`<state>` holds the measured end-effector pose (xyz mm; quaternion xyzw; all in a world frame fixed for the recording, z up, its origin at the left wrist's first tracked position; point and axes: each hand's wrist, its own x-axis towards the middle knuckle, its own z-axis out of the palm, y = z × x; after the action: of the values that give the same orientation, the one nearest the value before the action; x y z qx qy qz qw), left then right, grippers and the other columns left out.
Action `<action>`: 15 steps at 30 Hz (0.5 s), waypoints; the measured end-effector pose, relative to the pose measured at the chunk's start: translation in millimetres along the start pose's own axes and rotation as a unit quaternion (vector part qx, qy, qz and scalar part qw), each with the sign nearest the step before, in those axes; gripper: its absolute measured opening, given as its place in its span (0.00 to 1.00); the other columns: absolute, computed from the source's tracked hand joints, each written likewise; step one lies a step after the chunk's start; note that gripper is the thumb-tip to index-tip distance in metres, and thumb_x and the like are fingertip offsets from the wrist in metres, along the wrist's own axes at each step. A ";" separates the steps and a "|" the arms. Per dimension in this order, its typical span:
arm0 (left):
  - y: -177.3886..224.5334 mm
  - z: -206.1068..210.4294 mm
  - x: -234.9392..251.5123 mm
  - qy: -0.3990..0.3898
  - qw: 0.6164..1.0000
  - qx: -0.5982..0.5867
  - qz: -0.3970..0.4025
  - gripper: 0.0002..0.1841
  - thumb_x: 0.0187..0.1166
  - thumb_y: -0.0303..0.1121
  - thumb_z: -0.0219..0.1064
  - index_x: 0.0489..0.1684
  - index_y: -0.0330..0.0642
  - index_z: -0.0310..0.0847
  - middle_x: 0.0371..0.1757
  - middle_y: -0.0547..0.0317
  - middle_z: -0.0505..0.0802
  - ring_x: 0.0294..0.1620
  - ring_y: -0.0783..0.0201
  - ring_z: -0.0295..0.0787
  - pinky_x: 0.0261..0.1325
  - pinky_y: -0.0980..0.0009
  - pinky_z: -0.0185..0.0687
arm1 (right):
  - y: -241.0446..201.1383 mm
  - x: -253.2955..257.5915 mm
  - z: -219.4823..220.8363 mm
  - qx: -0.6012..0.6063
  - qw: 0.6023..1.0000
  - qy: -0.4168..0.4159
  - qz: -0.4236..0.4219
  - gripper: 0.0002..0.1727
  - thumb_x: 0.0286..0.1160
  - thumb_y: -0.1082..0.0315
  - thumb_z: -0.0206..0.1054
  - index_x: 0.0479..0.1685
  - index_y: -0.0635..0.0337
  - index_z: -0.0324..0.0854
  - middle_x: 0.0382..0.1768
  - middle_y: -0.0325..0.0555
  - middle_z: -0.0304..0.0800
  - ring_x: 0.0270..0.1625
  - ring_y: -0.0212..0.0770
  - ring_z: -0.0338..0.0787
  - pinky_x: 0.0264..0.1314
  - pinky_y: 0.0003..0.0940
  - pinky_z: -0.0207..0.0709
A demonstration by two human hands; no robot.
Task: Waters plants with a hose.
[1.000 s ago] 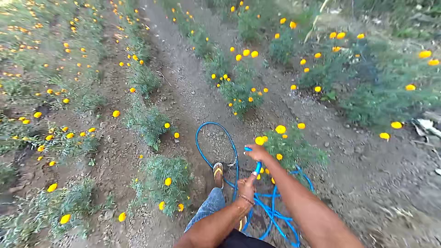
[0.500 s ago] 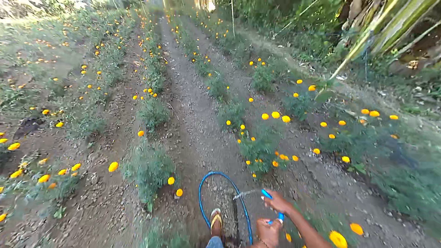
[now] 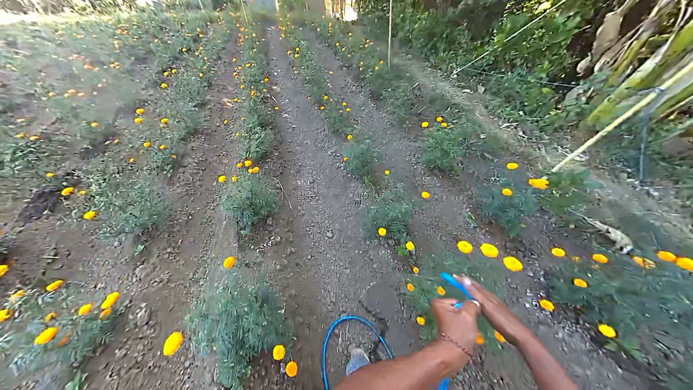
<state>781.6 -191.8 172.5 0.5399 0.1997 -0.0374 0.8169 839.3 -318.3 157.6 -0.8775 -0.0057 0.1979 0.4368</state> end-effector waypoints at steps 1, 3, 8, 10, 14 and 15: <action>12.1 -0.6 13.7 -0.011 1.000 0.008 0.004 0.21 0.69 0.25 0.73 0.05 0.44 0.69 0.10 0.70 0.73 0.13 0.76 0.65 0.22 0.73 0.64 | -6.1 11.2 -2.3 -0.014 1.000 0.012 -0.016 0.40 0.91 0.40 0.34 0.83 0.60 0.73 0.85 0.60 0.70 0.90 0.54 0.66 0.92 0.55 0.54; 30.5 -7.5 49.2 -0.028 0.999 0.017 0.019 0.22 0.69 0.24 0.73 0.04 0.45 0.69 0.09 0.71 0.73 0.12 0.77 0.64 0.22 0.74 0.63 | -15.3 41.7 4.3 0.012 0.998 0.030 -0.048 0.41 0.92 0.43 0.29 0.80 0.61 0.76 0.80 0.55 0.78 0.86 0.48 0.73 0.90 0.49 0.59; 69.6 -38.1 183.2 -0.063 0.993 0.083 0.051 0.20 0.69 0.25 0.71 0.05 0.44 0.70 0.10 0.70 0.74 0.13 0.76 0.66 0.23 0.73 0.65 | -37.4 176.9 50.3 0.206 0.970 0.099 -0.078 0.38 0.92 0.48 0.33 0.78 0.71 0.72 0.75 0.56 0.81 0.77 0.38 0.80 0.83 0.36 0.69; 83.7 -50.2 249.3 -0.078 0.989 0.113 0.056 0.19 0.70 0.26 0.70 0.06 0.43 0.70 0.10 0.69 0.74 0.13 0.75 0.67 0.23 0.72 0.66 | -51.0 239.2 60.0 0.213 0.969 0.117 -0.046 0.37 0.93 0.49 0.34 0.83 0.71 0.67 0.80 0.61 0.76 0.82 0.44 0.75 0.87 0.40 0.64; 145.0 -68.6 357.7 -0.059 0.992 0.108 0.009 0.14 0.72 0.26 0.72 0.13 0.37 0.79 0.15 0.63 0.81 0.18 0.71 0.75 0.29 0.68 0.75 | -112.4 341.6 67.9 0.188 0.975 0.121 -0.013 0.37 0.95 0.50 0.28 0.80 0.68 0.73 0.77 0.58 0.79 0.81 0.46 0.78 0.86 0.45 0.66; 161.6 -69.9 377.7 -0.045 0.995 0.088 0.012 0.15 0.71 0.26 0.72 0.12 0.38 0.78 0.14 0.65 0.80 0.17 0.73 0.73 0.27 0.70 0.73 | -128.3 365.3 61.3 0.162 0.981 0.106 -0.028 0.38 0.94 0.50 0.27 0.78 0.67 0.75 0.76 0.56 0.82 0.79 0.44 0.79 0.85 0.44 0.67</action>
<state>1152.8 -3.8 150.5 0.6099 0.1523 -0.0689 0.7747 1175.2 -125.3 98.2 -0.8108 0.0481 0.0900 0.5763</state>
